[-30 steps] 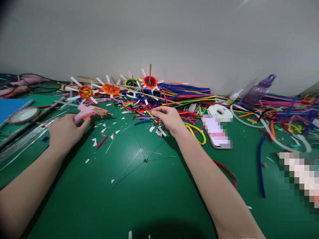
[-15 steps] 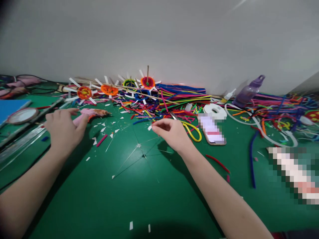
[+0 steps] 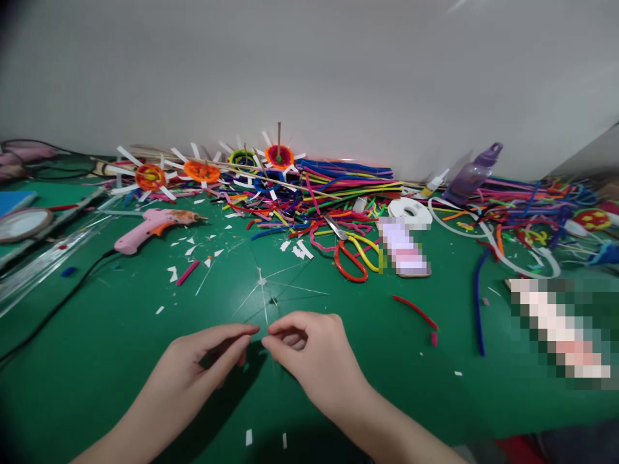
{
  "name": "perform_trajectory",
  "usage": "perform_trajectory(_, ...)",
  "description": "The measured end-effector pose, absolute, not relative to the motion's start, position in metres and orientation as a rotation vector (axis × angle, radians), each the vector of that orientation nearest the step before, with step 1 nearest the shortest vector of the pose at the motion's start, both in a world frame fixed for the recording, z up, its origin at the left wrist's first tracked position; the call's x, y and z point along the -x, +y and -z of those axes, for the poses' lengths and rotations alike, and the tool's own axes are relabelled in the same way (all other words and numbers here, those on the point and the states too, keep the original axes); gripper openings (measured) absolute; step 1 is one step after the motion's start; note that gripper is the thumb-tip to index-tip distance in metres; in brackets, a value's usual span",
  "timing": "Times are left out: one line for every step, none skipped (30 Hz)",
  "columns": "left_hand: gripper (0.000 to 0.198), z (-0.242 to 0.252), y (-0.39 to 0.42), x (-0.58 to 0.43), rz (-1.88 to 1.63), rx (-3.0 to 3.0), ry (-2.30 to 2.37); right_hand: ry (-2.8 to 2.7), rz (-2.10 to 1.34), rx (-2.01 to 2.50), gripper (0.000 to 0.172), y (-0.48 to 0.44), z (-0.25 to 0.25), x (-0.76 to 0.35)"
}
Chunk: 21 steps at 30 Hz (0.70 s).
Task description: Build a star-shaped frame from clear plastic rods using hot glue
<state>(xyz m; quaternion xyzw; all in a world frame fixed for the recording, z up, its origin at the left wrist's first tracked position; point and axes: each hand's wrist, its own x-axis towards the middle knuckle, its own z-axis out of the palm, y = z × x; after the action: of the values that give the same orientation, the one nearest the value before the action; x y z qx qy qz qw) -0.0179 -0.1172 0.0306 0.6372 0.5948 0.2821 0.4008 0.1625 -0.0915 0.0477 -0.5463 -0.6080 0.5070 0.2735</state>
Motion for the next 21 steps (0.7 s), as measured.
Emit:
perform_trajectory(0.030, -0.0302, -0.1165, 0.0177, -0.706, -1.561, 1.499, -1.647, -1.366, 1.472, 0.010, -0.0932, -0.0456, -0.1612)
perform_trajectory(0.031, -0.0304, -0.1160, 0.0176, -0.698, -1.512, 1.492, -1.659, -1.362, 1.473, 0.010, -0.0945, -0.0437, -0.1600)
perform_trajectory(0.031, -0.0311, -0.1159, 0.0174, -0.692, -1.470, 1.483, -1.671, -1.354, 1.474, 0.009, -0.0955, -0.0422, -0.1588)
perform_trajectory(0.031, -0.0321, -0.1159, 0.0170, -0.685, -1.437, 1.475, -1.684, -1.343, 1.472, 0.009, -0.0964, -0.0410, -0.1577)
perform_trajectory(0.030, -0.0331, -0.1159, 0.0166, -0.680, -1.419, 1.470, -1.696, -1.335, 1.472, 0.009, -0.0973, -0.0401, -0.1567)
perform_trajectory(0.029, -0.0341, -0.1159, 0.0161, -0.673, -1.415, 1.471, -1.706, -1.329, 1.473, 0.009, -0.0981, -0.0395, -0.1558)
perform_trajectory(0.028, -0.0350, -0.1155, 0.0156, -0.664, -1.424, 1.475, -1.713, -1.328, 1.476, 0.009, -0.0988, -0.0391, -0.1551)
perform_trajectory(0.027, -0.0355, -0.1149, 0.0151, -0.656, -1.437, 1.484, -1.716, -1.328, 1.480, 0.009, -0.0994, -0.0389, -0.1546)
perform_trajectory(0.027, -0.0357, -0.1141, 0.0146, -0.644, -1.450, 1.496, -1.717, -1.330, 1.483, 0.009, -0.1000, -0.0388, -0.1542)
perform_trajectory(0.027, -0.0356, -0.1130, 0.0143, -0.628, -1.461, 1.504, -1.715, -1.333, 1.485, 0.008, -0.1005, -0.0388, -0.1540)
perform_trajectory(0.026, -0.0350, -0.1120, 0.0140, -0.614, -1.465, 1.509, -1.712, -1.335, 1.483, 0.008, -0.1009, -0.0388, -0.1539)
perform_trajectory(0.025, -0.0342, -0.1110, 0.0137, -0.602, -1.463, 1.511, -1.711, -1.334, 1.481, 0.008, -0.1013, -0.0390, -0.1538)
perform_trajectory(0.024, -0.0331, -0.1102, 0.0135, -0.592, -1.458, 1.507, -1.712, -1.333, 1.481, 0.009, -0.1016, -0.0391, -0.1537)
perform_trajectory(0.024, -0.0320, -0.1096, 0.0132, -0.581, -1.452, 1.498, -1.715, -1.333, 1.481, 0.009, -0.1018, -0.0392, -0.1536)
perform_trajectory(0.024, -0.0310, -0.1092, 0.0128, -0.572, -1.445, 1.486, -1.720, -1.334, 1.479, 0.009, -0.1019, -0.0393, -0.1534)
perform_trajectory(0.024, -0.0302, -0.1090, 0.0122, -0.567, -1.440, 1.473, -1.729, -1.334, 1.476, 0.009, -0.1020, -0.0391, -0.1530)
perform_trajectory(0.025, -0.0297, -0.1091, 0.0116, -0.563, -1.436, 1.462, -1.739, -1.332, 1.472, 0.010, -0.1020, -0.0388, -0.1527)
perform_trajectory(0.025, -0.0295, -0.1092, 0.0109, -0.559, -1.434, 1.454, -1.751, -1.325, 1.468, 0.010, -0.1018, -0.0384, -0.1524)
perform_trajectory(0.025, -0.0297, -0.1094, 0.0102, -0.556, -1.433, 1.452, -1.767, -1.313, 1.465, 0.011, -0.1015, -0.0380, -0.1523)
perform_trajectory(0.025, -0.0300, -0.1096, 0.0097, -0.555, -1.432, 1.454, -1.791, -1.296, 1.464, 0.011, -0.1011, -0.0379, -0.1525)
perform_trajectory(0.025, -0.0306, -0.1095, 0.0093, -0.556, -1.431, 1.461, -1.827, -1.271, 1.465, 0.012, -0.1004, -0.0382, -0.1533)
